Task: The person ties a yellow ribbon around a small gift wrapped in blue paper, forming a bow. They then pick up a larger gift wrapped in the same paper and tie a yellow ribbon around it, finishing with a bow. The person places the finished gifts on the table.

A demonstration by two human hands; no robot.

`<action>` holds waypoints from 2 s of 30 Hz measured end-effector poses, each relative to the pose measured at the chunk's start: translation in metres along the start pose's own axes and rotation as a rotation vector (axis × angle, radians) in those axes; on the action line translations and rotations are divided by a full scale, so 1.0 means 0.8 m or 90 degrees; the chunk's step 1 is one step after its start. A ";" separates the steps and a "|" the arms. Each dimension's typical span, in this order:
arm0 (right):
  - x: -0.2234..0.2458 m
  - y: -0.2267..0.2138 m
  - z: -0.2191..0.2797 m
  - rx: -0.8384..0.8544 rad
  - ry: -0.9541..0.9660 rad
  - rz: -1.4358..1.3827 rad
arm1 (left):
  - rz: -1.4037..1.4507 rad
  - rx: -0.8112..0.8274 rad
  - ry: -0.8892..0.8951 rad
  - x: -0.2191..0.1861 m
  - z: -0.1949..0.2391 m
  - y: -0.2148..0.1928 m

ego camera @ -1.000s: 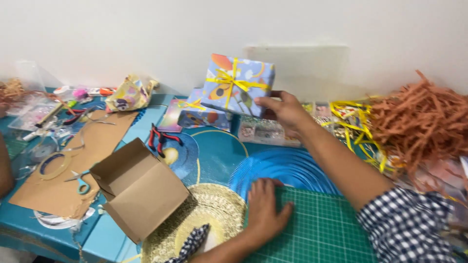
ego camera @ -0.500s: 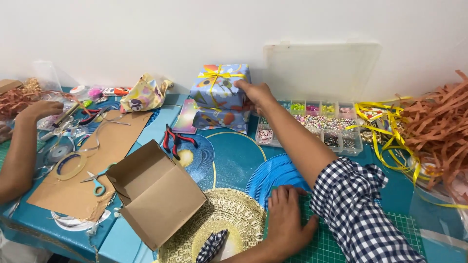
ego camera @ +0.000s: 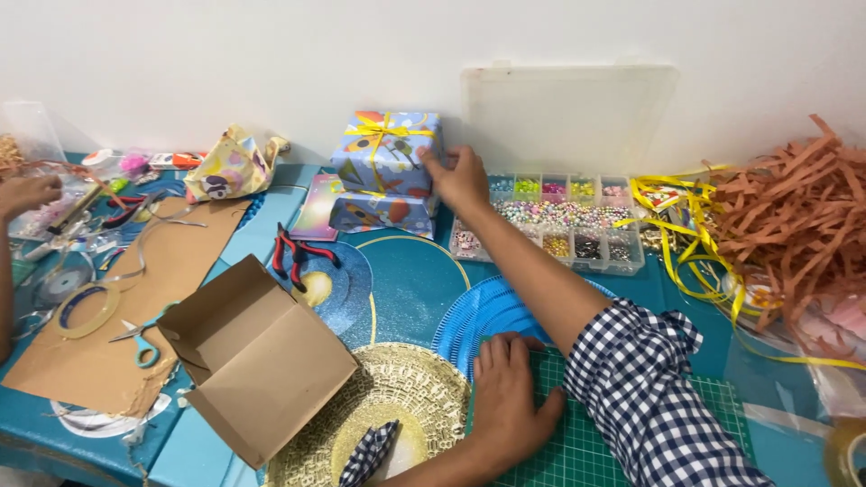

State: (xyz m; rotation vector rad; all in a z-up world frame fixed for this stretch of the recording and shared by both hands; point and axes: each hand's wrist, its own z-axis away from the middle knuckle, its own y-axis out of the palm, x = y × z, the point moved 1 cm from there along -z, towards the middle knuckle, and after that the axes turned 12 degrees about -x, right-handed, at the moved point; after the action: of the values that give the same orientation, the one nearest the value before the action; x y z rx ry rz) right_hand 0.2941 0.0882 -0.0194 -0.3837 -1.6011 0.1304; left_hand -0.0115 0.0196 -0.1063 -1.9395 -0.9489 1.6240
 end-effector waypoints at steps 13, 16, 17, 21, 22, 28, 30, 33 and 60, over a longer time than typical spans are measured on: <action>-0.030 0.023 -0.011 -0.030 -0.404 0.055 | 0.002 -0.026 0.031 0.007 0.002 0.006; -0.028 0.025 -0.017 -0.036 -0.391 0.090 | 0.006 -0.030 0.030 0.005 0.002 0.005; -0.028 0.025 -0.013 -0.036 -0.392 0.089 | 0.005 -0.031 0.030 0.006 0.002 0.006; -0.030 0.026 0.011 -0.167 -0.689 0.253 | -0.010 -0.035 0.036 0.006 0.002 0.008; -0.032 0.028 0.020 -0.206 -0.890 0.309 | -0.004 -0.041 0.040 0.006 0.002 0.008; -0.081 0.082 0.019 -0.167 -1.158 0.540 | 0.027 -0.057 0.046 0.020 0.004 0.016; -0.087 0.085 0.015 -0.159 -1.135 0.540 | 0.028 -0.048 0.043 0.015 0.004 0.014; -0.088 0.087 0.020 -0.157 -1.099 0.512 | 0.016 -0.045 0.041 0.016 0.004 0.014; -0.070 0.089 0.056 -0.247 -1.089 0.520 | 0.031 -0.042 0.033 0.015 0.005 0.011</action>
State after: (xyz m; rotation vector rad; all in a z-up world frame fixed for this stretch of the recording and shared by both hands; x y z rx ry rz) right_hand 0.2628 0.1430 -0.0983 -1.4781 -3.0273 0.9824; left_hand -0.0127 0.0218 -0.1214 -2.0535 -0.9524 1.5789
